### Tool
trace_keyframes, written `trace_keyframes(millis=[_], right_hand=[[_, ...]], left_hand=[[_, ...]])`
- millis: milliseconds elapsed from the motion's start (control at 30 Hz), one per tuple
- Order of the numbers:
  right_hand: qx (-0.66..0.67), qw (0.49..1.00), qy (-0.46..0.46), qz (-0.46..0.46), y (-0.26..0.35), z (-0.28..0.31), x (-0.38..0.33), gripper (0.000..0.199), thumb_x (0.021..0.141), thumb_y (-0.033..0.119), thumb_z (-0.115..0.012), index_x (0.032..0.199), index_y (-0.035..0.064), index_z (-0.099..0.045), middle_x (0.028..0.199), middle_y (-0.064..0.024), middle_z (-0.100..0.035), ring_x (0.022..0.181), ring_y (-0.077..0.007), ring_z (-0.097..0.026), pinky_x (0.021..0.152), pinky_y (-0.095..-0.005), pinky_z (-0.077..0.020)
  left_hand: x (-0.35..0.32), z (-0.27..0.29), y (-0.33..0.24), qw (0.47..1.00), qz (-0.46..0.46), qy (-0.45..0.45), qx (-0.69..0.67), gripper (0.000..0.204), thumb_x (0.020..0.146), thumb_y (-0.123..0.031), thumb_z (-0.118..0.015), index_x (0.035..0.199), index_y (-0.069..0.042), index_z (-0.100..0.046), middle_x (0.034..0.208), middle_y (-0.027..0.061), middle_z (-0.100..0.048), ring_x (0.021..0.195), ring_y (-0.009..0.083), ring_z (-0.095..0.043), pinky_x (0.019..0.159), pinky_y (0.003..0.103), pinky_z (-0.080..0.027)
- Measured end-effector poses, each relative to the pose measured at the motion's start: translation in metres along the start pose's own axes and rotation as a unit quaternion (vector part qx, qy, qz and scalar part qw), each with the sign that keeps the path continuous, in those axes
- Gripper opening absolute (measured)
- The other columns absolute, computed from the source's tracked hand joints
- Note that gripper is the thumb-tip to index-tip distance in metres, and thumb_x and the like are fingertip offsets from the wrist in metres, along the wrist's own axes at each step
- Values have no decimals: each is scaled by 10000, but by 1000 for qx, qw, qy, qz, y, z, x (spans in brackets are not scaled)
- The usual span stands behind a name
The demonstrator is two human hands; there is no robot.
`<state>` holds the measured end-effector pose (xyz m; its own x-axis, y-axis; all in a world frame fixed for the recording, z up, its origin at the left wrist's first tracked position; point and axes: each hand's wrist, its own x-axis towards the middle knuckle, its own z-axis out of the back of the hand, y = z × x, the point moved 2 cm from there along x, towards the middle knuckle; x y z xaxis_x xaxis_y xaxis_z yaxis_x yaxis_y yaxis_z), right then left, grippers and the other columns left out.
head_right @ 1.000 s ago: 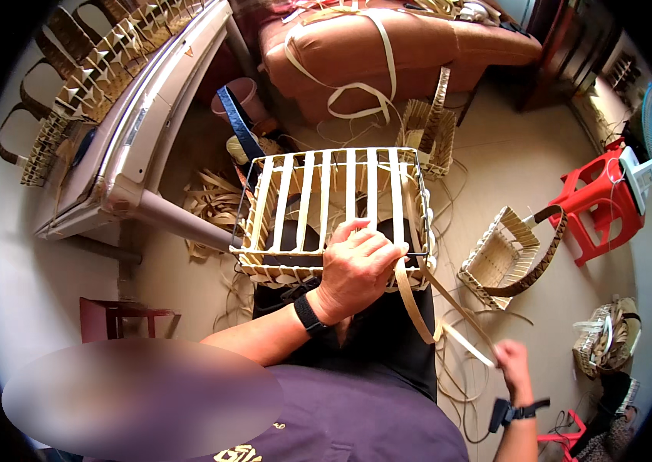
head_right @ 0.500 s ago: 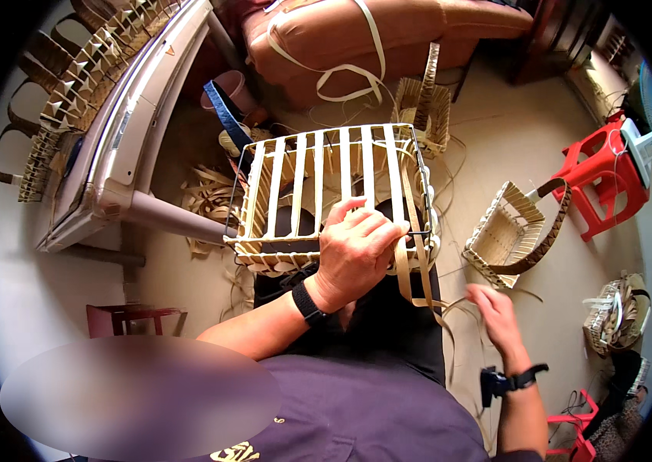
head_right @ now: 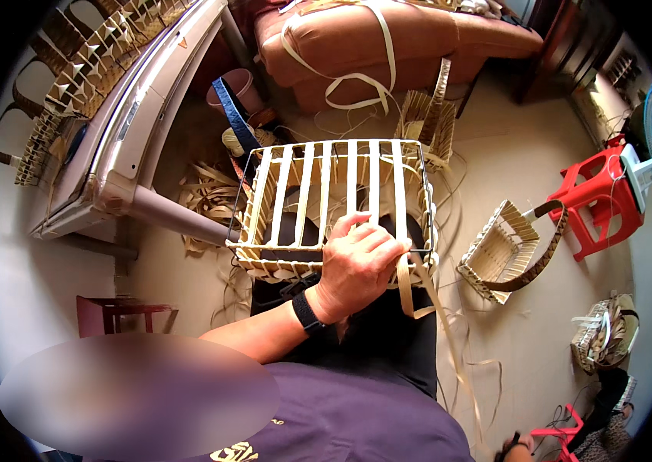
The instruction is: The person weaves a basket by hand, threading long bamboo strips through a rectangular frame and securing them by bending and tucking the ends.
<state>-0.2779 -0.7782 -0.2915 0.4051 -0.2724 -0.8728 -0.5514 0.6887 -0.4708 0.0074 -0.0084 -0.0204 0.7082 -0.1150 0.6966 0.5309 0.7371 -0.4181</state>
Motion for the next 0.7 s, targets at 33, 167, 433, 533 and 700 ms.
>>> trace_keyframes(millis=[33, 167, 433, 533, 700], right_hand=[[21, 1000, 15, 7, -16, -9, -7, 407, 938, 366, -742, 1282, 173, -840, 1383, -126, -782, 1281, -371, -738, 985, -517, -614], [158, 985, -64, 6, -76, 14, -54, 299, 938, 258, -702, 1112, 71, -856, 1132, -252, -802, 1069, -431, -777, 901, -510, -622], [687, 514, -256, 444, 96, 592, -227, 276, 1121, 222, -680, 1103, -36, -779, 940, -62, -795, 887, -127, -737, 833, -313, -596], [693, 482, -449, 292, 102, 592, -220, 196, 1012, 166, -817, 956, 11, -711, 750, 8, -649, 684, -65, -565, 629, -278, -482], [674, 515, -454, 274, 100, 594, -222, 195, 970, 150, -836, 901, 24, -704, 685, -18, -625, 627, -108, -553, 602, -317, -457]], left_hand=[[4, -1, -2, 1000, -5, -2, 5, 92, 930, -137, -778, 1018, -159, -794, 842, 12, -702, 858, 227, -706, 1068, 459, -521], [2, 4, 9, 997, 19, -34, -63, 65, 935, -129, -771, 995, -149, -782, 838, 19, -699, 858, 228, -709, 1071, 468, -523], [6, 0, -6, 1000, -12, 12, 13, 67, 928, -128, -774, 990, -150, -779, 838, 23, -706, 856, 229, -717, 1070, 462, -522], [8, 2, -8, 1000, -2, 5, 1, 74, 926, -128, -770, 995, -151, -783, 835, 23, -704, 851, 230, -716, 1069, 460, -522], [5, 0, -5, 1000, -10, 11, 6, 80, 931, -139, -768, 1007, -153, -788, 827, 18, -697, 850, 230, -714, 1070, 459, -521]])
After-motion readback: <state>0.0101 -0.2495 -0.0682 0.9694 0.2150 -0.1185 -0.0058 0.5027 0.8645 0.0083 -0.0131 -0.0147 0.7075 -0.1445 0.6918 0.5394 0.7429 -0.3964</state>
